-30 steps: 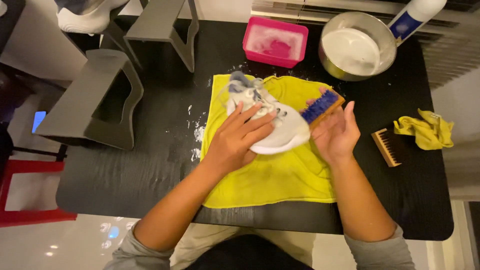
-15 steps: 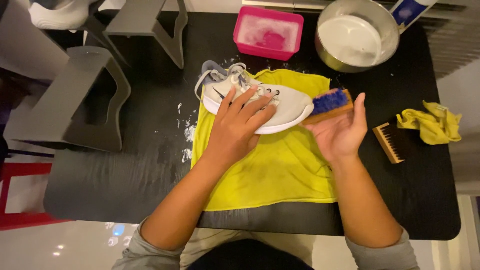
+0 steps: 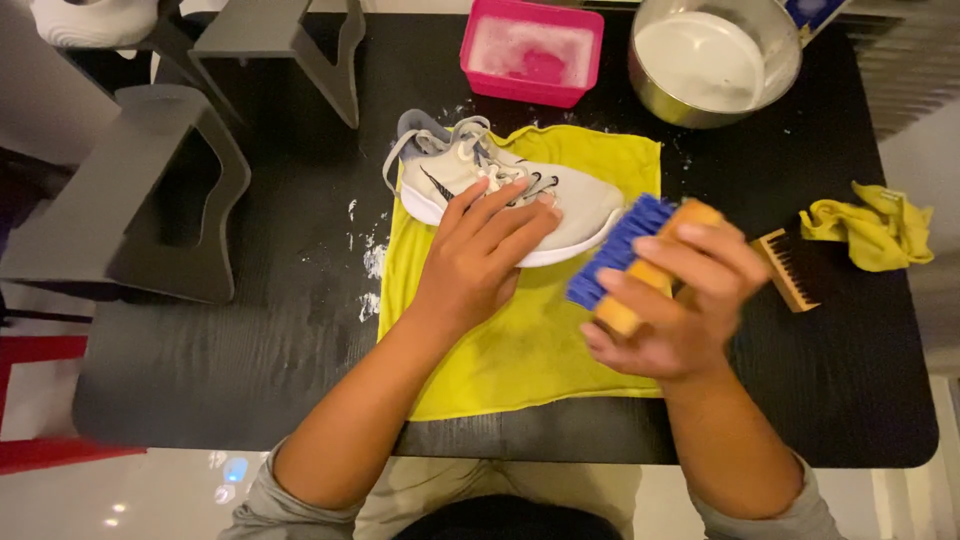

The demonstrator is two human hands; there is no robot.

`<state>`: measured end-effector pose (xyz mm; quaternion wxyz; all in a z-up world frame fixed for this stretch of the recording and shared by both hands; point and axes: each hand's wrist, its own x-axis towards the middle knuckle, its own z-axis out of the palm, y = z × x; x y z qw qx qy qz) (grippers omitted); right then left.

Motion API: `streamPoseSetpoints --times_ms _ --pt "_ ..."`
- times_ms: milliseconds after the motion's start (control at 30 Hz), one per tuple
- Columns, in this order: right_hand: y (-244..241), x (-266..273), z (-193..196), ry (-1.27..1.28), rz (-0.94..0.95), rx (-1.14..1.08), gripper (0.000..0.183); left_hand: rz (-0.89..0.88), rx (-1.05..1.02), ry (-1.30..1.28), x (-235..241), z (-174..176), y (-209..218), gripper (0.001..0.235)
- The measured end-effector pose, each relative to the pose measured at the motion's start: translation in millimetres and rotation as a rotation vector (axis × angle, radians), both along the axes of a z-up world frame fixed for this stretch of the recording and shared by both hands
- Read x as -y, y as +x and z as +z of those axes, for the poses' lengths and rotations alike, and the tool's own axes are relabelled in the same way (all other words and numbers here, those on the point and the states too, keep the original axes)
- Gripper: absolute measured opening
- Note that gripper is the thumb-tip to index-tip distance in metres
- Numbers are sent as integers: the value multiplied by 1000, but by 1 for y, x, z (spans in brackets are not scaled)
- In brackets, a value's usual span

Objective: The person scrubs a white sneaker with a blue-bristled brush, then wipes it with a yellow cloth. They repeat the scrubbing and wiping process on the same shoe.

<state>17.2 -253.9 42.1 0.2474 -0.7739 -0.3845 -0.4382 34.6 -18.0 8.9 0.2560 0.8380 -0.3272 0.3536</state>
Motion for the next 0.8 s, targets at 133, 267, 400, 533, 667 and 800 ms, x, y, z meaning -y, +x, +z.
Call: streamPoseSetpoints --times_ms 133,267,400,533,667,800 --pt "15 -2 5 -36 -31 25 26 -40 7 -31 3 -3 -4 55" --pt "22 9 12 157 -94 -74 15 -56 3 -21 4 0 -5 50" --pt "6 3 -4 -47 31 18 24 -61 -6 7 5 -2 -6 51" --pt "22 6 9 21 -63 -49 11 -56 -17 -21 5 0 -6 51" --pt "14 14 -2 34 -71 -58 11 -71 -7 -29 8 1 -9 47" --pt "23 14 -23 -108 -27 -12 27 -72 -41 -47 2 1 -8 49"
